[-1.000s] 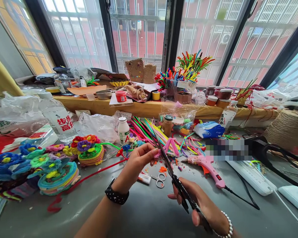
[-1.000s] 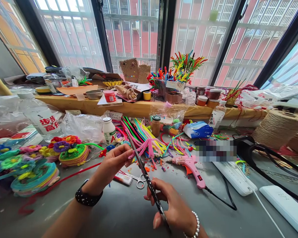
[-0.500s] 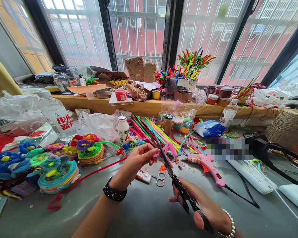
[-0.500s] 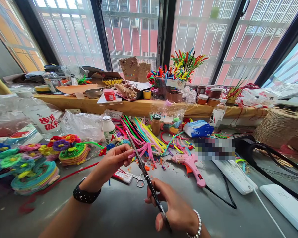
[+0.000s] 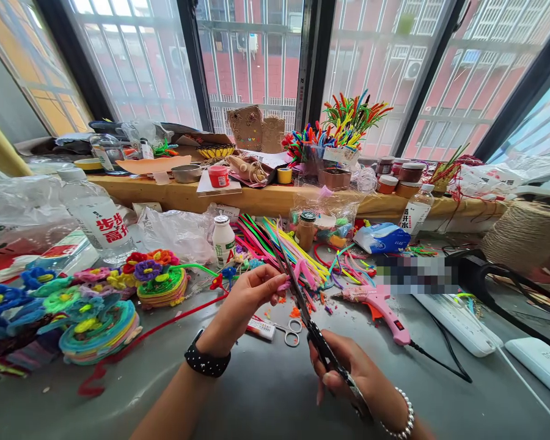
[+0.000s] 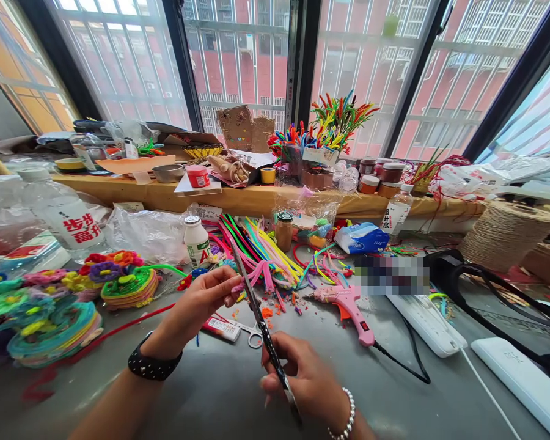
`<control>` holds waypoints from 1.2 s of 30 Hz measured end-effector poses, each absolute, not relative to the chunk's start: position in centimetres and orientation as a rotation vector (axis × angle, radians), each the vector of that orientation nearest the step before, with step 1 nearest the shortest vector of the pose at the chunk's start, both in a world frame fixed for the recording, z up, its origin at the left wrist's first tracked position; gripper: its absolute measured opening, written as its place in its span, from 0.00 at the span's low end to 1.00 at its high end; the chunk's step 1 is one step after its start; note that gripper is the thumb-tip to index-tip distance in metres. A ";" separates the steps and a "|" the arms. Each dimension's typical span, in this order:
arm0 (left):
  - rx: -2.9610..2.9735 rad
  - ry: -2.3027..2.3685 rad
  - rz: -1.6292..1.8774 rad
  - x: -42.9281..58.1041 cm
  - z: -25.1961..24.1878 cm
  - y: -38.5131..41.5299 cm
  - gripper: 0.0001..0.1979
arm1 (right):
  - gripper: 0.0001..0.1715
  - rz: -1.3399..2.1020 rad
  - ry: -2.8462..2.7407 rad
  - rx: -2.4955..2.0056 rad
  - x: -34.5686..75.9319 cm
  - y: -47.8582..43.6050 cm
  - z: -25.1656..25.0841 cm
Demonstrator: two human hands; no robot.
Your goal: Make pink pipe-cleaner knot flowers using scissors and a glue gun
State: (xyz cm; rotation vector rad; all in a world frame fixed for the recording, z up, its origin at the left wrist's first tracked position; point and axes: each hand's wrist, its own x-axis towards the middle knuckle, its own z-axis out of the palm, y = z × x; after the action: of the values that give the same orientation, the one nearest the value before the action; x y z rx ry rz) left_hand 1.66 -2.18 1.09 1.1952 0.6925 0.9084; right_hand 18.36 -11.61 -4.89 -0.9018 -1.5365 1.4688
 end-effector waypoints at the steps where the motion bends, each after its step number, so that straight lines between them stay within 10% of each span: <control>1: 1.201 0.703 0.921 1.7 1.1 -2.2 0.08 | 0.24 1.457 -1.538 -0.910 18.2 -11.6 -4.8; 26: 0.909 0.787 1.285 -0.1 1.1 -0.4 0.07 | 0.21 1.304 -1.414 -1.118 18.9 -11.9 -3.8; 36: 0.781 0.730 1.258 -0.1 1.3 -0.3 0.05 | 0.13 0.647 -1.928 -1.637 24.2 -13.1 -2.2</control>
State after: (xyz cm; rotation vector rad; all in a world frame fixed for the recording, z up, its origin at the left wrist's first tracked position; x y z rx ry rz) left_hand -0.13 -0.35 1.34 0.7815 0.7299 1.2585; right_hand 24.23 -13.13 -2.15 -1.6366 -1.9280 0.6471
